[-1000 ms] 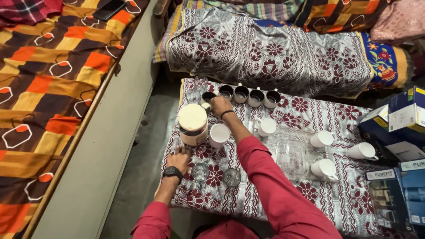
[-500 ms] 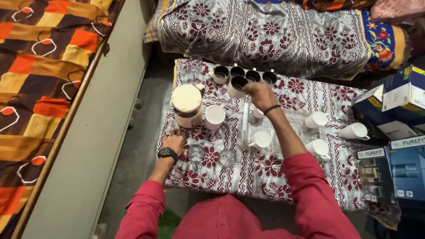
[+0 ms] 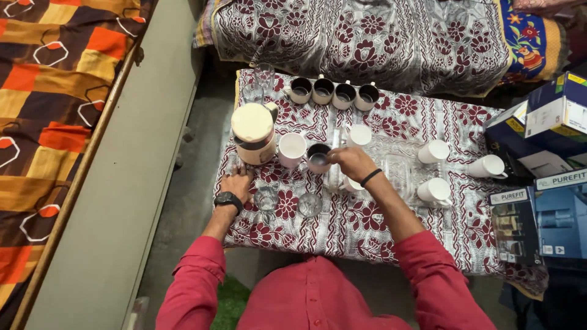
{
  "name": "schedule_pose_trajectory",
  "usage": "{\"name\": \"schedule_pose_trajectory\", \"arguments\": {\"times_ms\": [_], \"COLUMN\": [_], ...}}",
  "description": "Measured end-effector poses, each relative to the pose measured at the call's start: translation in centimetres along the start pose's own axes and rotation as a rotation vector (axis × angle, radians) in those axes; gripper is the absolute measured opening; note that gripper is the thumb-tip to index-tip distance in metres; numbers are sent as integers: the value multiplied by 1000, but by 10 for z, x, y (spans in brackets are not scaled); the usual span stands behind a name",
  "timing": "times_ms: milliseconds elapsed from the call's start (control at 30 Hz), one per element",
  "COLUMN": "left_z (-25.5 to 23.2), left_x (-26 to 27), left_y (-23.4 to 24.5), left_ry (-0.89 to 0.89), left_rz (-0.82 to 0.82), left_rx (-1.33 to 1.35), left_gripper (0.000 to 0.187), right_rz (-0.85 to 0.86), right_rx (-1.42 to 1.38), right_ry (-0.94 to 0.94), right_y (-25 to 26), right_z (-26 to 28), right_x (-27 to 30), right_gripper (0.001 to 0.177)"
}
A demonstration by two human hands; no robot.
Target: The person arranges white cups, metal cups, and a plastic container on a small table covered with a patterned cloth. They then place a thermos on the table and move several cardboard boxes to the floor.
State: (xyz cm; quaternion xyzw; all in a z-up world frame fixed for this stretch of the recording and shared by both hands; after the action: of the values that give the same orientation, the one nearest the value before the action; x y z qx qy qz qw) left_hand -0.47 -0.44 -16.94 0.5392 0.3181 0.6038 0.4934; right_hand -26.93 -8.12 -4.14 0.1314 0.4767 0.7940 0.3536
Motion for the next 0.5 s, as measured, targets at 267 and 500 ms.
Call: {"name": "schedule_pose_trajectory", "arguments": {"times_ms": [267, 500], "left_z": [1, 2], "left_x": [6, 7], "left_y": [2, 1], "left_ry": [21, -16], "left_rz": [-15, -19], "left_rx": [-4, 47], "left_gripper": [100, 96], "right_rz": [281, 341], "right_rx": [121, 215], "right_ry": [109, 34], "right_y": [-55, -56], "right_z": [3, -2], "right_x": [1, 13], "right_gripper": [20, 17]}}
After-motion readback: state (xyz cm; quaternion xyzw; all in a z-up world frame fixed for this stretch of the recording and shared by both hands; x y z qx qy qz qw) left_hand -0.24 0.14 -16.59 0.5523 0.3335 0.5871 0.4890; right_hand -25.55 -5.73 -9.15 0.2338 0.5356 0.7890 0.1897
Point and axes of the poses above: each hand's wrist, its own x-axis away from the middle knuckle, its own y-axis out of the back of the hand, z = x × y, the point moved 10 cm from there along -x, towards the middle knuckle, and after that the axes turned 15 degrees about -x, right-handed, at the moved point
